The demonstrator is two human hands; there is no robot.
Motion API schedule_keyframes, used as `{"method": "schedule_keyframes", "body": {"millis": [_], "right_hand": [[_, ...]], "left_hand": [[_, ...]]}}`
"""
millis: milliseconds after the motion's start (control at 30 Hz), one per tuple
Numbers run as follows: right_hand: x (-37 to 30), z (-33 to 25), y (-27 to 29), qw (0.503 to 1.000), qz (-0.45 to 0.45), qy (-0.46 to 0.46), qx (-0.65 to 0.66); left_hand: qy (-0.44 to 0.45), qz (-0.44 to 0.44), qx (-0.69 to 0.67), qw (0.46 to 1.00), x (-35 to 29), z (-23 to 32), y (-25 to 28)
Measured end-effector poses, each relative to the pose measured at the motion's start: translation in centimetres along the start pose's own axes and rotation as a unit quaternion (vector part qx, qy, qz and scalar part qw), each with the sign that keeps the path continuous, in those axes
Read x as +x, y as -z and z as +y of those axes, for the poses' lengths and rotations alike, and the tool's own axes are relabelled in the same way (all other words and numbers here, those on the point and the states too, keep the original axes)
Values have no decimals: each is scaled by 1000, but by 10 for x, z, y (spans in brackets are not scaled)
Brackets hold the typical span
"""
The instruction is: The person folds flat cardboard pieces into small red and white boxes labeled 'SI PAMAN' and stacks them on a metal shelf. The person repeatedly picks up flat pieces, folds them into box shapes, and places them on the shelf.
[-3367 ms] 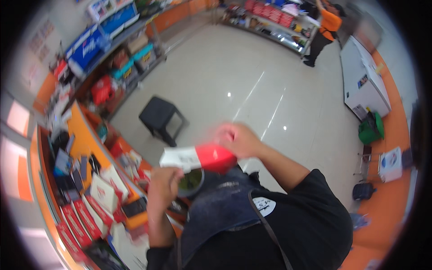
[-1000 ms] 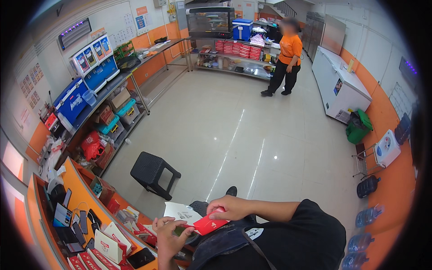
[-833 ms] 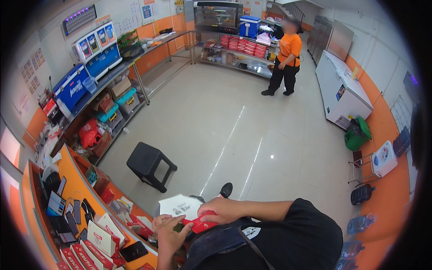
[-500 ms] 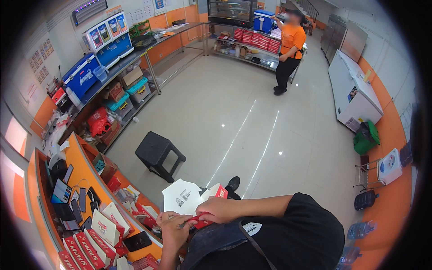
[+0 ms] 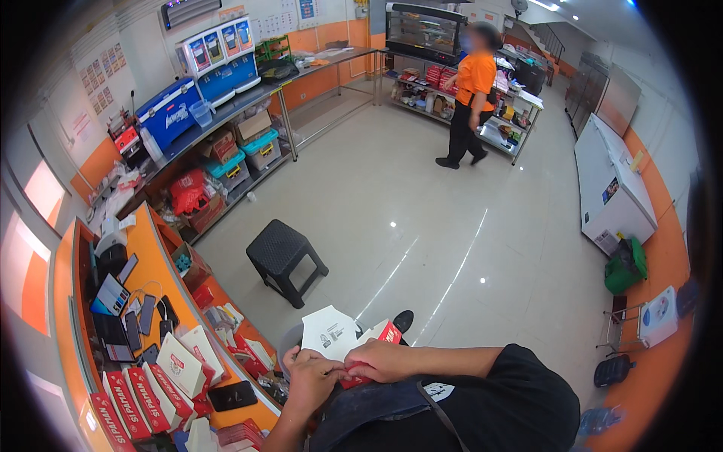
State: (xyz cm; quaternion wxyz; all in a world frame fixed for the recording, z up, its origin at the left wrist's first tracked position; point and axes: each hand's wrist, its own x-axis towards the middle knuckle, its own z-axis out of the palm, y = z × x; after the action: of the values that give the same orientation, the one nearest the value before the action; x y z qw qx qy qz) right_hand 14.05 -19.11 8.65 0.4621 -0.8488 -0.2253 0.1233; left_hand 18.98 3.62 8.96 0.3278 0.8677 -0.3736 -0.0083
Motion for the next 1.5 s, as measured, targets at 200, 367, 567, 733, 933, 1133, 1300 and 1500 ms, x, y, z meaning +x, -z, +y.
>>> {"method": "schedule_keyframes", "body": {"millis": [200,367,567,733,933,1133,1300,1500], "right_hand": [[-5,0,-12,995,66,-76,10],[-1,-9,1,982,145,-70,94],[21,-7,-7,997,-53,3,60],[48,-7,-21,982,-179,11,52],[83,-27,4,962,-254,36,93],[148,45,63,966,86,-43,238],[165,55,55,734,-219,-299,569],[172,53,47,610,-362,-156,687]], "left_hand": [[-71,76,-81,991,-7,2,-14],[95,366,-512,771,-24,3,-51],[323,128,-602,719,-30,-44,-56],[369,83,-558,739,-47,-51,-63],[396,248,-577,670,-79,-77,-91],[338,370,-653,568,-90,-45,-40],[353,408,-612,578,-79,-27,-39],[357,379,-623,583,-82,-44,-51]]}}
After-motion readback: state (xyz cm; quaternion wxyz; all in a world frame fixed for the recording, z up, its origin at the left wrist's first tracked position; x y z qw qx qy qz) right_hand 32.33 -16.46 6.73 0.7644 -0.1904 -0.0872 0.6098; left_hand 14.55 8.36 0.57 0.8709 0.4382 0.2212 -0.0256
